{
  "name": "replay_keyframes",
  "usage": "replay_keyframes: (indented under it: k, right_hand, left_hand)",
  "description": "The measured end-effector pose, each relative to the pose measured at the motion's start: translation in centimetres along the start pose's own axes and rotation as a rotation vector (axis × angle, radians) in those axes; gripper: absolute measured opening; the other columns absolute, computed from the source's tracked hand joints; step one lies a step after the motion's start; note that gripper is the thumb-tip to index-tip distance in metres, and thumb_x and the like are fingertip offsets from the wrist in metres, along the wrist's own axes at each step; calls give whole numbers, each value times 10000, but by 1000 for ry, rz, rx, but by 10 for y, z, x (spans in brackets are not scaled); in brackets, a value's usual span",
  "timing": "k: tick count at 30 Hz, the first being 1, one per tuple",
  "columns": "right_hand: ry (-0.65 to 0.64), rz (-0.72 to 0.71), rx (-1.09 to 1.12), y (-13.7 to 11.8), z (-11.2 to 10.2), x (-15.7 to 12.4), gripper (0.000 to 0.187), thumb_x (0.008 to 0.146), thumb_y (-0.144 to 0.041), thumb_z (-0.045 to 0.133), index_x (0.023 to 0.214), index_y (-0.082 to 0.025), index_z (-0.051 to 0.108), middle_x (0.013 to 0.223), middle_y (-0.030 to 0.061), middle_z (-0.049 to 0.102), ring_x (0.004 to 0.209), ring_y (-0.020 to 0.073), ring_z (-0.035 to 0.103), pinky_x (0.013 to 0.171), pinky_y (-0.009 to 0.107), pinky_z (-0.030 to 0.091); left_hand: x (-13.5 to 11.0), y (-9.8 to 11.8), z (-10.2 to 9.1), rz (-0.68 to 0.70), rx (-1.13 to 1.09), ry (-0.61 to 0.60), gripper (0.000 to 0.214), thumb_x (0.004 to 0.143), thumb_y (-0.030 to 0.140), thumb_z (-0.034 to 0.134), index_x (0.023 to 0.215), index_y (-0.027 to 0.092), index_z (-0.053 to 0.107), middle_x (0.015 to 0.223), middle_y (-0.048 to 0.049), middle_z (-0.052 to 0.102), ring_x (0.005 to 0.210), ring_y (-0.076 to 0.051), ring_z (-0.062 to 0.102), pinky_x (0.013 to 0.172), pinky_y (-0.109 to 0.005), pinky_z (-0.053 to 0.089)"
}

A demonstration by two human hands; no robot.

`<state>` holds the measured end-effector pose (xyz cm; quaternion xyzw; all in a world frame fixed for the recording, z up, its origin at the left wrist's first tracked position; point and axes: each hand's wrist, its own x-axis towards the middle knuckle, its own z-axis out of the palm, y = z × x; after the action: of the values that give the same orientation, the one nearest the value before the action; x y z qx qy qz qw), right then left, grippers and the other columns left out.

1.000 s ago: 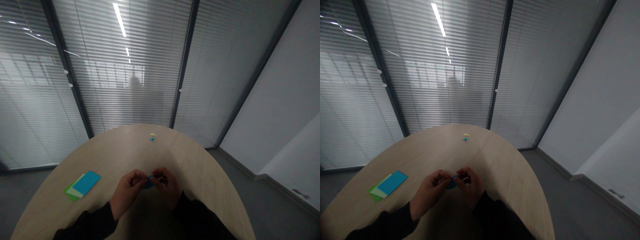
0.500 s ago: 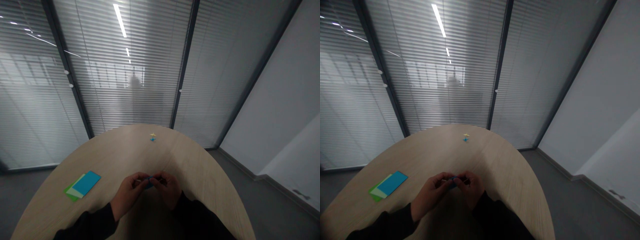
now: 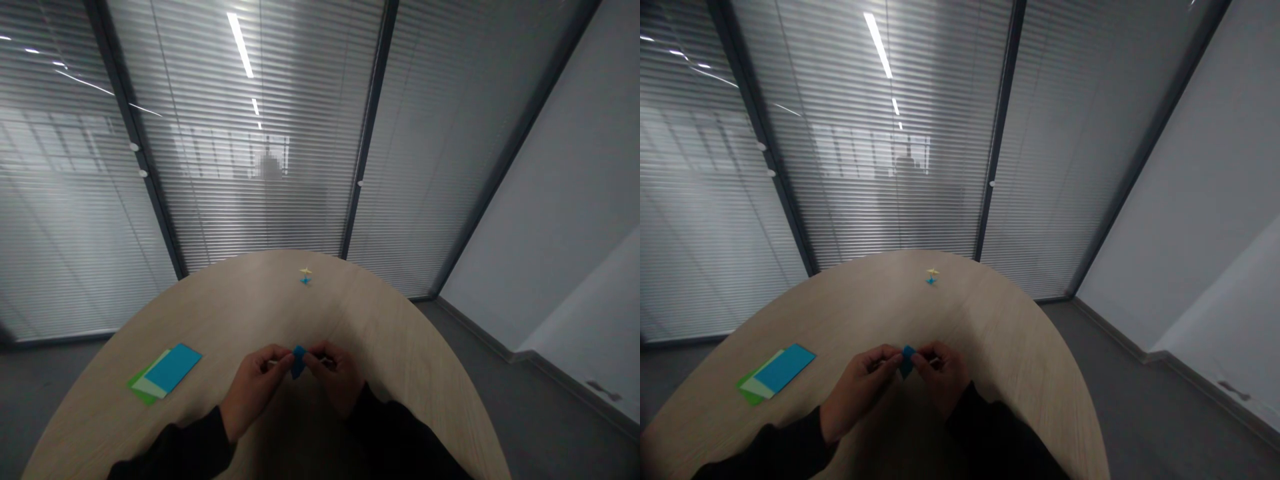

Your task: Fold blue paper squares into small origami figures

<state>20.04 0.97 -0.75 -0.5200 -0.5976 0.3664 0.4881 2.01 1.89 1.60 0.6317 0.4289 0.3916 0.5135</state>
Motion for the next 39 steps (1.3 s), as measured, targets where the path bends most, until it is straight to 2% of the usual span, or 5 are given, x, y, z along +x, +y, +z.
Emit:
replay_keyframes:
  k: [9, 15, 23, 31, 39]
  right_hand:
    - [7, -63, -46, 4, -3, 2, 267, 807, -419, 628, 748, -161, 662, 672, 35, 645, 594, 151, 579, 552, 258, 442]
    - [-32, -59, 6, 2, -4, 5, 289, 761, -399, 680, 946, -177, 699, 793, 46, 689, 681, 171, 618, 584, 262, 473]
    - [-69, -65, -161, -7, -3, -1, 174, 785, -334, 628, 778, -175, 696, 664, 16, 652, 569, 137, 555, 533, 248, 404]
    - [-102, 5, 135, 3, -1, 3, 452, 718, -394, 738, 1089, -182, 591, 886, 53, 691, 757, 178, 631, 620, 269, 467]
    - [-163, 84, 181, 0, -1, 2, 269, 753, -421, 724, 844, -168, 707, 717, 15, 671, 603, 131, 567, 592, 264, 431]
  left_hand:
    - [1, -1, -1, 57, 113, -41, 338, 824, 468, 619, 837, 152, 737, 713, -57, 711, 661, -186, 613, 591, -260, 445]
    - [3, -4, -2, 52, 109, -29, 329, 834, 458, 607, 848, 155, 734, 710, -46, 697, 656, -180, 598, 598, -262, 433]
    - [2, -6, 0, 39, 181, -20, 312, 815, 446, 610, 753, 151, 691, 624, -10, 613, 579, -152, 514, 546, -250, 365]
    - [3, -7, -3, -76, -162, 66, 300, 801, 455, 673, 831, 158, 694, 682, -12, 653, 597, -139, 540, 562, -228, 398]
    - [4, -11, -4, -40, -281, -83, 303, 818, 443, 681, 888, 149, 708, 863, -75, 734, 801, -204, 651, 754, -308, 491]
